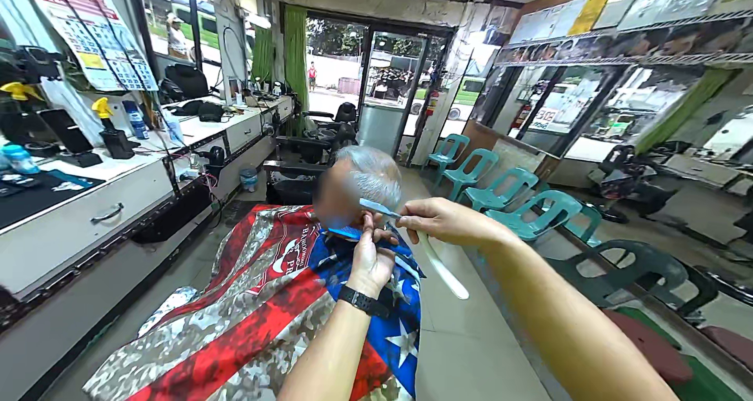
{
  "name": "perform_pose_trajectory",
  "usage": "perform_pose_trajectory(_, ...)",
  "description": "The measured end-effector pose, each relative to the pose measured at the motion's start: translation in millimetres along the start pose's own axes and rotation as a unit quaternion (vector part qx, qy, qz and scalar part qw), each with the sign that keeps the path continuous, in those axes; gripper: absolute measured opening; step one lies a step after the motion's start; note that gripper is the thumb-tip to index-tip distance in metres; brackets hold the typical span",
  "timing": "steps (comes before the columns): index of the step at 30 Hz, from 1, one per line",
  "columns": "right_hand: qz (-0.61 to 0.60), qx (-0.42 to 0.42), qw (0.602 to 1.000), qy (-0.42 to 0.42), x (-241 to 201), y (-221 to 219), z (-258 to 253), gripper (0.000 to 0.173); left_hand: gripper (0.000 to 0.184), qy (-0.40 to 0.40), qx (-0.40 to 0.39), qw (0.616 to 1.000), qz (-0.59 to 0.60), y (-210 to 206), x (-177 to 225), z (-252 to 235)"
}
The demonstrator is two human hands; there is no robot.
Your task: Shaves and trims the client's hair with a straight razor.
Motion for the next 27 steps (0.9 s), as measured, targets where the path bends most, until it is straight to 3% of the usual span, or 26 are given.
perform_pose_trajectory(8,0.009,0.008,1.0,-0.028,4,7,-3,0.027,0.021,-0.03,0.004,0.999,-0.041,11,6,-1)
perform_pose_trajectory(18,0.099,-0.034,0.993,-0.055,18,3,-24,0.03,0.017,-0.103,0.083,0.978,-0.162,19,15,-1)
perform_pose_trajectory(27,0.116,-0.051,0.99,-0.061,16,7,-34,0.031,0.014,-0.13,0.082,0.97,-0.189,20,20,-1)
Point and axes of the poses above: each hand's wrist, its own z-axis away from the middle knuckle, its own y-axis out of the back of the hand, x = y × z, the point moved 7 cm from there along -z, towards the middle knuckle, and after that the axes turned 10 degrees about -x, right-handed, at the moved point
